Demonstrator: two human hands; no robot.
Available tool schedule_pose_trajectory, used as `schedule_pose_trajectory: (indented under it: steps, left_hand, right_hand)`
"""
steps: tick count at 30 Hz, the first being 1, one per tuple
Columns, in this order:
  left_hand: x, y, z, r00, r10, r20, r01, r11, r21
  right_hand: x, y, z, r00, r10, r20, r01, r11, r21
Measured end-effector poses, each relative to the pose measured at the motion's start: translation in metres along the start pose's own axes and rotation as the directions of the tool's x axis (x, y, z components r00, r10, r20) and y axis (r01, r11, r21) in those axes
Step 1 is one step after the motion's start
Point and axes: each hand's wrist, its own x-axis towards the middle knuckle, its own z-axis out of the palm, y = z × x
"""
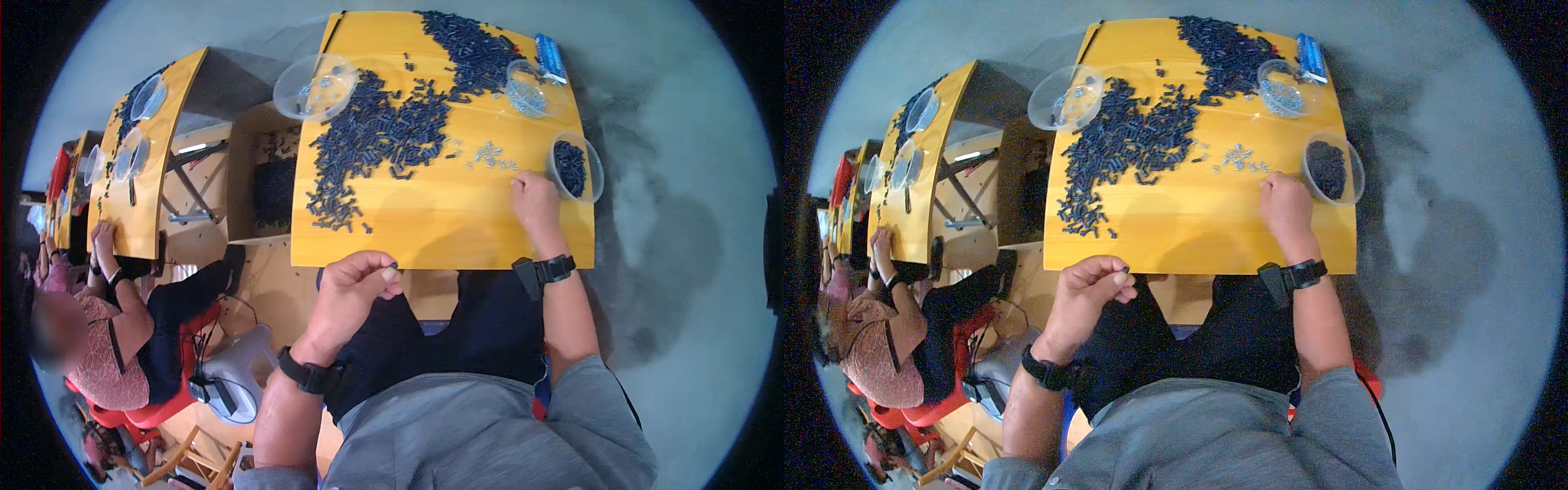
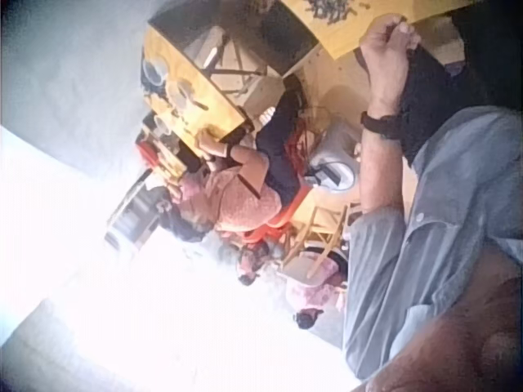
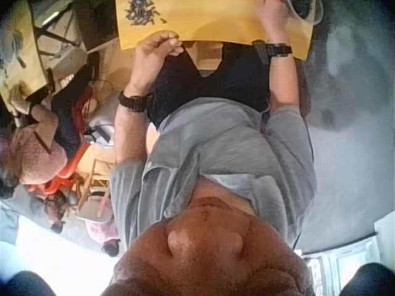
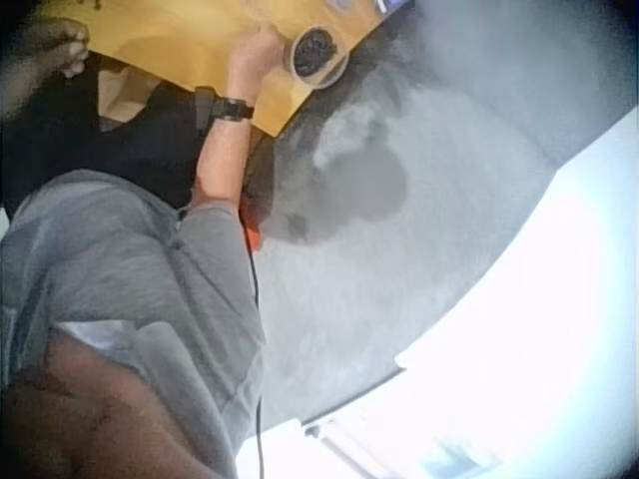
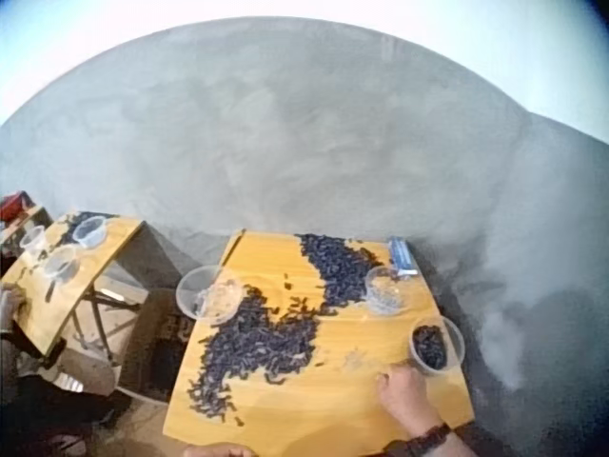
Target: Assembling and sorting small blue plastic components at a workshop workbench.
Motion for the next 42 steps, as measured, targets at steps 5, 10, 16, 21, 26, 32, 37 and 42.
schedule_pose_trajectory:
  steps: [5,10,16,21,26,32,37,42]
  left_hand:
    - [-0.001,0.000,-0.001,0.989,0.148,0.014,-0.145,0.983,-0.114]
    - [0.000,0.000,0.000,0.980,0.199,0.006,-0.197,0.971,-0.133]
    - [-0.003,0.001,0.004,0.980,0.197,-0.029,-0.200,0.968,-0.150]
    - [-0.003,0.000,0.003,0.983,0.174,-0.064,-0.181,0.976,-0.118]
    - [-0.001,-0.002,0.005,0.986,0.160,-0.042,-0.165,0.977,-0.136]
    - [-0.002,-0.003,0.004,0.988,0.142,-0.060,-0.148,0.982,-0.119]
    - [-0.001,-0.006,0.004,0.986,0.164,-0.041,-0.168,0.978,-0.124]
    - [-0.005,-0.001,0.004,0.984,0.171,-0.047,-0.175,0.977,-0.121]
  right_hand:
    - [0.002,0.004,0.003,0.997,-0.024,0.071,0.032,0.994,-0.107]
    - [0.001,0.001,0.001,0.997,-0.057,0.043,0.062,0.990,-0.125]
    - [0.003,0.007,-0.005,0.983,-0.014,0.182,0.036,0.993,-0.117]
    - [0.004,0.020,-0.015,0.965,-0.171,0.200,0.121,0.964,0.239]
    - [0.001,0.020,-0.023,0.972,-0.125,0.197,0.066,0.957,0.281]
    - [0.003,0.015,-0.024,0.965,-0.169,0.201,0.109,0.954,0.280]
    - [0.003,0.014,-0.018,0.962,-0.190,0.196,0.139,0.959,0.246]
    - [-0.004,0.002,-0.010,0.973,-0.179,0.147,0.170,0.983,0.072]
